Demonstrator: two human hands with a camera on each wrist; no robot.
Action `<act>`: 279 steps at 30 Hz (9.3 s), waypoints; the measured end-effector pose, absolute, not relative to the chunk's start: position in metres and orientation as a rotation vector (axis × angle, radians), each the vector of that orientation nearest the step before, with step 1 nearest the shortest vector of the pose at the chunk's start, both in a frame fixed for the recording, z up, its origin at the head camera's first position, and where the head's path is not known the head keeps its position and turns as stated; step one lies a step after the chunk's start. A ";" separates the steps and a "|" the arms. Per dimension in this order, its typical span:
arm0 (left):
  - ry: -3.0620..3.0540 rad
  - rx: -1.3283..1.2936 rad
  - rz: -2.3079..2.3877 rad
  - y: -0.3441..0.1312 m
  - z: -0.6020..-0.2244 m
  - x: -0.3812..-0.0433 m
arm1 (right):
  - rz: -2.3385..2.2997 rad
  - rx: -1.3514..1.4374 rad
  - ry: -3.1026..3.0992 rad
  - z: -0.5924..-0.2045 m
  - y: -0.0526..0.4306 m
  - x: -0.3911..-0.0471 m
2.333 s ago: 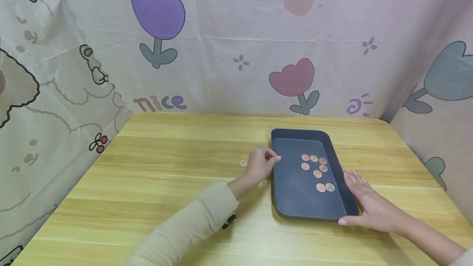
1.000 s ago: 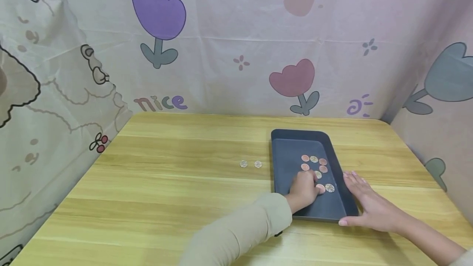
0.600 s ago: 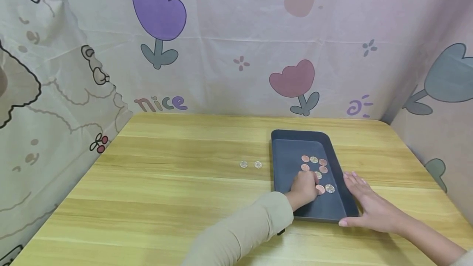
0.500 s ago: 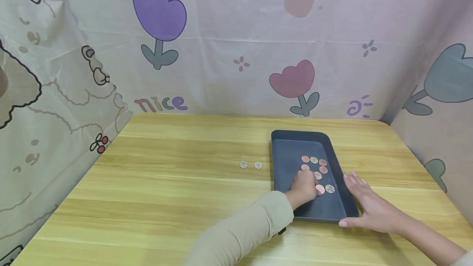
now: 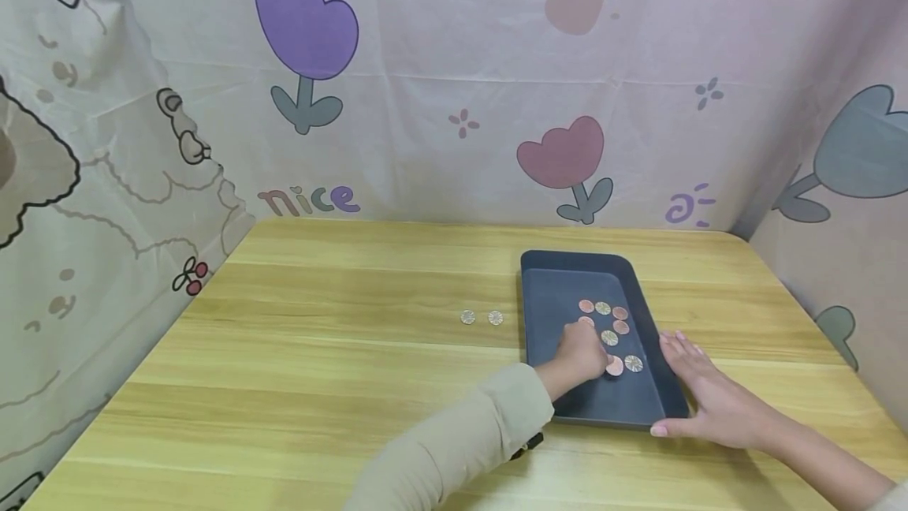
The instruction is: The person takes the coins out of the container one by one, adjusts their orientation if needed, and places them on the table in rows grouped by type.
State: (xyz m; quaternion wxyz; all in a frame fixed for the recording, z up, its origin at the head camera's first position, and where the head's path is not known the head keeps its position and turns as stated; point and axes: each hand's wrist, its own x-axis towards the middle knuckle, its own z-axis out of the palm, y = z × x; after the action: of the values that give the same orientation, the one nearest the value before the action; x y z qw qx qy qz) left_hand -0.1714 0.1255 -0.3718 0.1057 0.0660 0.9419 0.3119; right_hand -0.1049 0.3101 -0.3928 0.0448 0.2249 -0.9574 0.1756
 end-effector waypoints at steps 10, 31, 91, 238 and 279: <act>2.730 0.345 1.059 0.098 -0.347 -0.165 | 0.548 0.675 -2.929 -0.393 0.310 -0.104; 2.541 0.432 1.589 0.022 -0.362 -0.177 | 0.580 0.666 -2.937 -0.393 0.309 -0.104; 2.658 0.469 1.593 0.021 -0.366 -0.203 | 0.586 0.652 -2.989 -0.387 0.308 -0.105; 2.720 0.416 1.550 -0.041 -0.392 -0.182 | 0.574 0.652 -2.987 -0.389 0.308 -0.103; 2.820 0.486 1.257 0.118 -0.388 -0.205 | 0.593 0.660 -2.969 -0.390 0.308 -0.103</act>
State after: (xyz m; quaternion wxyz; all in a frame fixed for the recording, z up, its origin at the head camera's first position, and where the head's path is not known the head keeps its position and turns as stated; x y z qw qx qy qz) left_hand -0.2048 0.1182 -0.3881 0.0079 0.1553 0.9022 0.4023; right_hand -0.1033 0.3077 -0.3896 0.0215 0.2129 -0.9579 0.1912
